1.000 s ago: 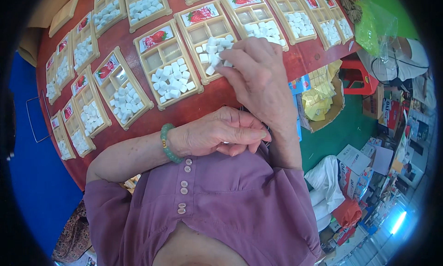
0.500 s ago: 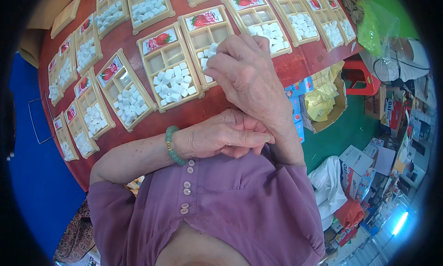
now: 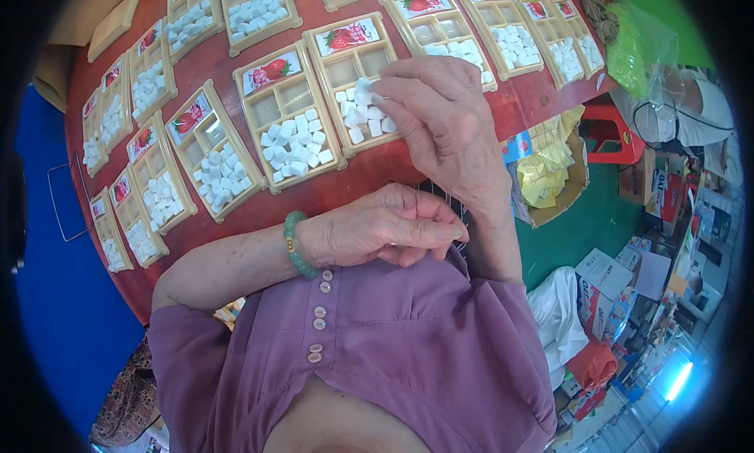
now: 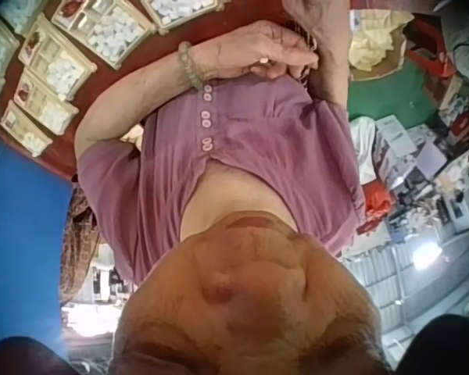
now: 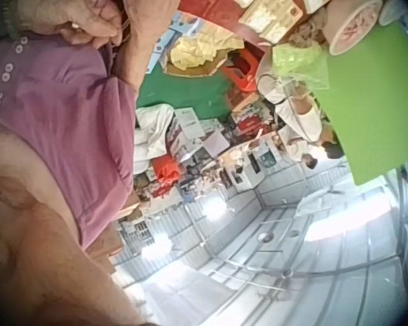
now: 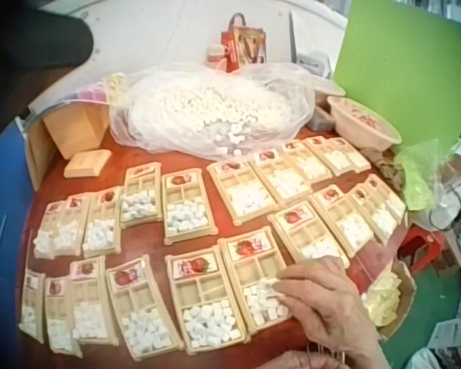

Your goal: Sorting and packing marshmallows into small rectangular boxes.

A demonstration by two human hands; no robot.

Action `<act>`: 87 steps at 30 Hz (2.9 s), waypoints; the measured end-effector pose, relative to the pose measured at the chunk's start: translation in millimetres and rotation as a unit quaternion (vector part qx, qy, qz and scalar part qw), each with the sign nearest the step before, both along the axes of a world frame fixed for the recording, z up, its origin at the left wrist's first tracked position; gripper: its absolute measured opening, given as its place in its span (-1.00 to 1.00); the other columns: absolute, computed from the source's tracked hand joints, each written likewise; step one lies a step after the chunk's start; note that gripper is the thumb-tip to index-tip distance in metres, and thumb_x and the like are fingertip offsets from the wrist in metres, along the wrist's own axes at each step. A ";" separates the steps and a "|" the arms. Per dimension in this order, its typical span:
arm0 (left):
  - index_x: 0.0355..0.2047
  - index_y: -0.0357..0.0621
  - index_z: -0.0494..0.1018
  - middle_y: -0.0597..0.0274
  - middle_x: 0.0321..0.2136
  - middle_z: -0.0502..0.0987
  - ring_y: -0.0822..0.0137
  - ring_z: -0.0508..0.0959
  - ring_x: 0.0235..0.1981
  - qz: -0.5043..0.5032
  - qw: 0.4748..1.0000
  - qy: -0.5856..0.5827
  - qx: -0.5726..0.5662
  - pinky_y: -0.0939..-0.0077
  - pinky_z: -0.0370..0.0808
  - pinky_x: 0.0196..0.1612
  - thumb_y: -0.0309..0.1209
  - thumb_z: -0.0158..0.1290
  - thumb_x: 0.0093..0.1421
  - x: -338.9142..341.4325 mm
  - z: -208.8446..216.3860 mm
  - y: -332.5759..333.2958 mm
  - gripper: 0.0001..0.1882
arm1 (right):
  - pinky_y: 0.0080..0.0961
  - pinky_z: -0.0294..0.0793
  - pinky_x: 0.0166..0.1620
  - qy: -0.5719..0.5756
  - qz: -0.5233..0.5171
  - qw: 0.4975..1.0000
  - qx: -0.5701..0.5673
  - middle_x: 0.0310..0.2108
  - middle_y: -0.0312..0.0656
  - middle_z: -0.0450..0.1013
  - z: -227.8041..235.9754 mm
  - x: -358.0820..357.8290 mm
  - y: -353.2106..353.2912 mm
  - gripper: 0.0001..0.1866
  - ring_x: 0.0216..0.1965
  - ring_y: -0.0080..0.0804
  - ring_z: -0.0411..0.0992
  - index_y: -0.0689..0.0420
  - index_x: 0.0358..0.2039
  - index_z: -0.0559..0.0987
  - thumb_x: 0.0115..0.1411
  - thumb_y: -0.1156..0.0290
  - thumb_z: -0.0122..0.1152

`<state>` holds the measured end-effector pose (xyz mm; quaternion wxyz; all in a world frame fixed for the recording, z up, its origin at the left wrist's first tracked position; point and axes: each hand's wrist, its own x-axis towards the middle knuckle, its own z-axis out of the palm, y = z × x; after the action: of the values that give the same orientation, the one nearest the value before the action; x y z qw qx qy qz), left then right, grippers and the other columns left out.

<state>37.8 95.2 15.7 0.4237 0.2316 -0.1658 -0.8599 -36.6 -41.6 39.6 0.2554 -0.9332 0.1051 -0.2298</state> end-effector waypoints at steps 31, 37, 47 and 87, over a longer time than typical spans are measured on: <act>-0.10 -0.22 0.47 0.34 -0.39 0.49 0.67 0.33 -0.57 0.010 1.000 0.015 -0.009 0.79 0.11 -0.59 -0.17 0.14 0.29 -2.7 -3.5 1.7 -0.64 | -0.19 0.33 0.15 0.015 0.087 0.993 -0.084 0.01 -0.18 0.49 -8.0 4.8 5.8 -0.71 0.13 -0.08 0.37 0.13 -0.24 0.62 -0.03 0.46 0.39; -0.16 -0.20 0.50 0.35 -0.40 0.48 0.67 0.33 -0.57 0.004 1.000 0.005 0.001 0.78 0.11 -0.60 -0.17 0.15 0.27 -2.2 -2.2 1.6 -0.66 | -0.33 0.38 0.07 -0.013 0.039 0.995 0.095 -0.01 -0.16 0.48 -3.2 -3.5 2.9 -0.78 0.03 -0.15 0.41 0.17 -0.27 0.61 0.01 0.56 0.36; -0.19 -0.18 0.50 0.37 -0.43 0.48 0.68 0.32 -0.59 0.007 1.000 0.008 0.004 0.78 0.11 -0.60 -0.19 0.16 0.27 -2.6 -2.9 1.2 -0.70 | -0.37 0.41 0.02 0.061 0.072 0.995 0.029 0.05 -0.15 0.43 4.8 -4.8 3.6 -0.81 0.13 -0.17 0.31 0.14 -0.31 0.66 0.00 0.56 0.36; -0.20 -0.22 0.47 0.34 -0.40 0.44 0.68 0.32 -0.56 0.015 0.999 -0.011 -0.030 0.77 0.14 -0.59 -0.11 0.14 0.28 -2.0 -1.1 1.1 -0.63 | -0.10 0.18 0.25 0.067 0.077 0.995 -0.016 0.14 -0.21 0.42 -1.2 2.4 9.9 -0.63 0.25 -0.20 0.29 0.07 -0.06 0.58 0.08 0.43 0.33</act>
<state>35.9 96.2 14.6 0.4417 0.2309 -0.1926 -0.8453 -34.2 -31.8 38.4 0.2496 -0.9559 0.0459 -0.1479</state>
